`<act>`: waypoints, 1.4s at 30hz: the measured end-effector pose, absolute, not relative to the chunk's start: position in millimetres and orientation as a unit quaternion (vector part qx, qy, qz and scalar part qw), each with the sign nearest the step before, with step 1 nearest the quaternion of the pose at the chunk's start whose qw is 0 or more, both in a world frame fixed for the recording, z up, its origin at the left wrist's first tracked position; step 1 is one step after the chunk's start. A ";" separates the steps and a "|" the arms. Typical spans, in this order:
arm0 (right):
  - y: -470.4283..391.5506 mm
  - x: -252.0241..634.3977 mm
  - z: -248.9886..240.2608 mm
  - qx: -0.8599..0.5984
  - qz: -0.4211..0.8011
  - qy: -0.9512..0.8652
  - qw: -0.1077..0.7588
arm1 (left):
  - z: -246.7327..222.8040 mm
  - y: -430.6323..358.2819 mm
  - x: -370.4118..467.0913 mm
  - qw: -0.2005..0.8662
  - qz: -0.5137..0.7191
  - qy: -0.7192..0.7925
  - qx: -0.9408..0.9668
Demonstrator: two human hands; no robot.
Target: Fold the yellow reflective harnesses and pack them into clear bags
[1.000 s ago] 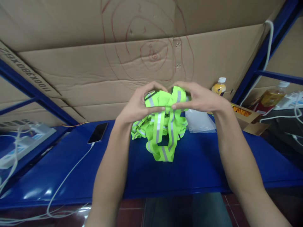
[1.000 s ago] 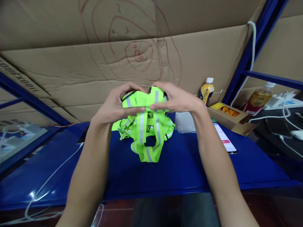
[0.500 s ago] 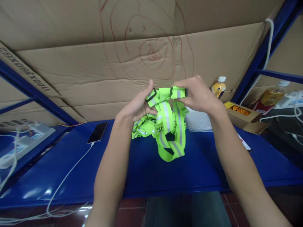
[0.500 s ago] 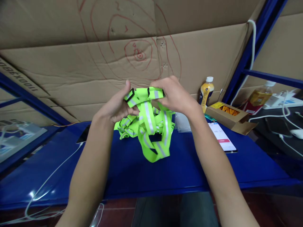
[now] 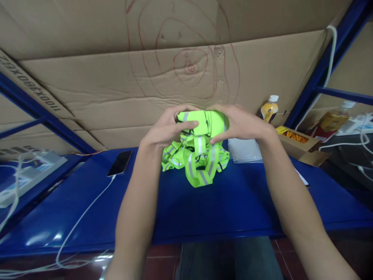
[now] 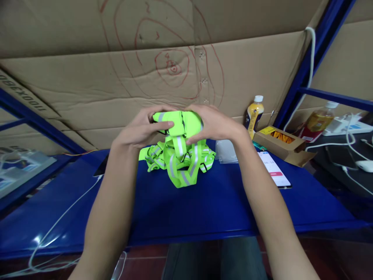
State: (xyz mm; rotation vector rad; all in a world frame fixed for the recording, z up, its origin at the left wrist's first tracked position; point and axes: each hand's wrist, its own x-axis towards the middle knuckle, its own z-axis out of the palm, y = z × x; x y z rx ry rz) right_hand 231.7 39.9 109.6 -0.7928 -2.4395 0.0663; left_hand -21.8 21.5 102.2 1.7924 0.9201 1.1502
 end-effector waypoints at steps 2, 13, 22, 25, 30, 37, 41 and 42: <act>39.3 229.9 110.4 -0.343 0.024 -0.908 0.239 | 102.4 20.9 -19.1 0.341 0.412 0.333 0.777; 44.7 208.1 90.8 -0.371 -0.056 -0.883 0.283 | 78.8 28.8 5.1 0.398 0.443 0.419 0.685; 31.8 215.4 106.6 -0.279 -0.009 -0.911 0.304 | 95.1 23.9 -9.6 0.372 0.499 0.408 0.668; 31.7 230.1 110.1 -0.265 0.069 -0.915 0.296 | 97.5 22.6 -9.2 0.278 0.503 0.371 0.729; 41.4 239.4 109.7 -0.257 0.138 -0.921 0.256 | 101.4 14.2 -4.7 0.210 0.483 0.338 0.780; 51.3 242.7 108.1 -0.241 0.164 -0.911 0.292 | 97.1 10.5 5.3 0.180 0.476 0.324 0.797; 47.2 239.0 109.4 -0.254 0.119 -0.908 0.312 | 90.3 15.5 10.2 0.277 0.486 0.345 0.754; 45.4 236.7 109.6 -0.257 0.101 -0.909 0.313 | 88.6 17.5 10.9 0.324 0.486 0.353 0.731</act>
